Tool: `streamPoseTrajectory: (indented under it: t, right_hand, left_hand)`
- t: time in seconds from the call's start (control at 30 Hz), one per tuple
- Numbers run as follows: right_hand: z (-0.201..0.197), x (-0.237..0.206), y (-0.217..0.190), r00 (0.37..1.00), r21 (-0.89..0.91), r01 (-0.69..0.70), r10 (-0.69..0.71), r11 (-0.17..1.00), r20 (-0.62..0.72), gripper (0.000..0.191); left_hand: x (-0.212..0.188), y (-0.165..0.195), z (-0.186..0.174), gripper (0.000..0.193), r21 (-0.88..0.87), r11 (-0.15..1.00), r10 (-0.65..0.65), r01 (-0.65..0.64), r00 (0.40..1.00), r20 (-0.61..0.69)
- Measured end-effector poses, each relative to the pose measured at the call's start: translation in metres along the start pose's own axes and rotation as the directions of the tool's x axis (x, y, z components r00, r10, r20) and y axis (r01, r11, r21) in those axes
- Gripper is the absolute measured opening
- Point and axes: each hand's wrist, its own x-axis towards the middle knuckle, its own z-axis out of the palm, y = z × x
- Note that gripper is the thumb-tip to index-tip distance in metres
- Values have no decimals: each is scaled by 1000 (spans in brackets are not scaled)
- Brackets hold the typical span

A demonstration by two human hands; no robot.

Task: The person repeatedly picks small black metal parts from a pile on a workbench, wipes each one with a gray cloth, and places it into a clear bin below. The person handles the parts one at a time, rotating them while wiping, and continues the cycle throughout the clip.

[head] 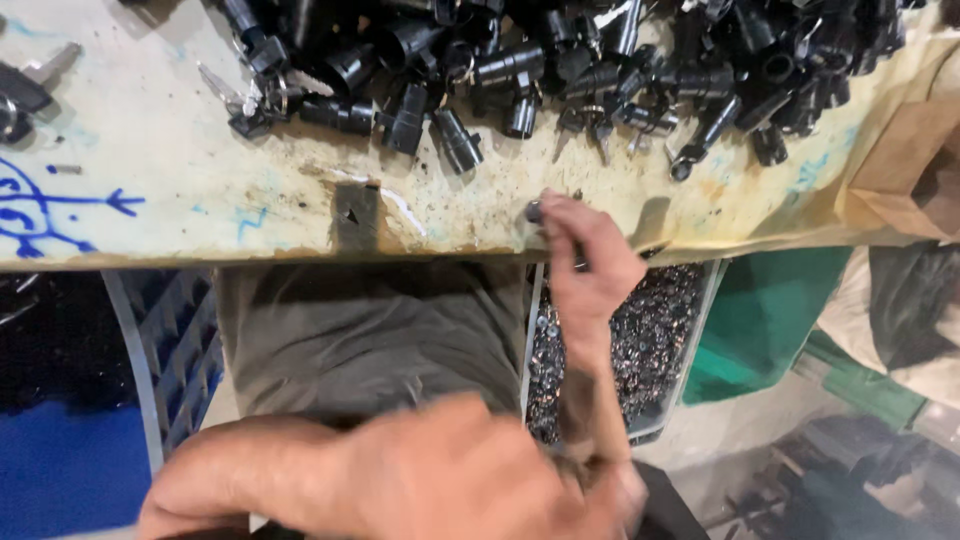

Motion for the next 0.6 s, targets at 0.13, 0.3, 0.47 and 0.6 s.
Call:
streamPoseTrajectory:
  t: [0.13, 0.3, 0.47, 0.6]
  right_hand:
    - [-19, -17, 4, 869, 886, -366, 445, 284, 216, 14]
    - [-23, -36, 3, 774, 853, -478, 360, -207, 521, 26]
    - [-17, -46, -6, 738, 817, -542, 355, -195, 574, 26]
    - [-16, -53, -10, 697, 791, -583, 385, -186, 604, 24]
  left_hand:
    - [-10, -32, 14, 45, -54, 972, -228, 230, 973, 40]
    - [-34, -35, 42, 53, -38, 909, -416, 416, 909, 5]
    - [-43, -33, 54, 75, -47, 934, -353, 354, 935, 22]
    - [-38, -35, 55, 82, -23, 938, -344, 345, 938, 38]
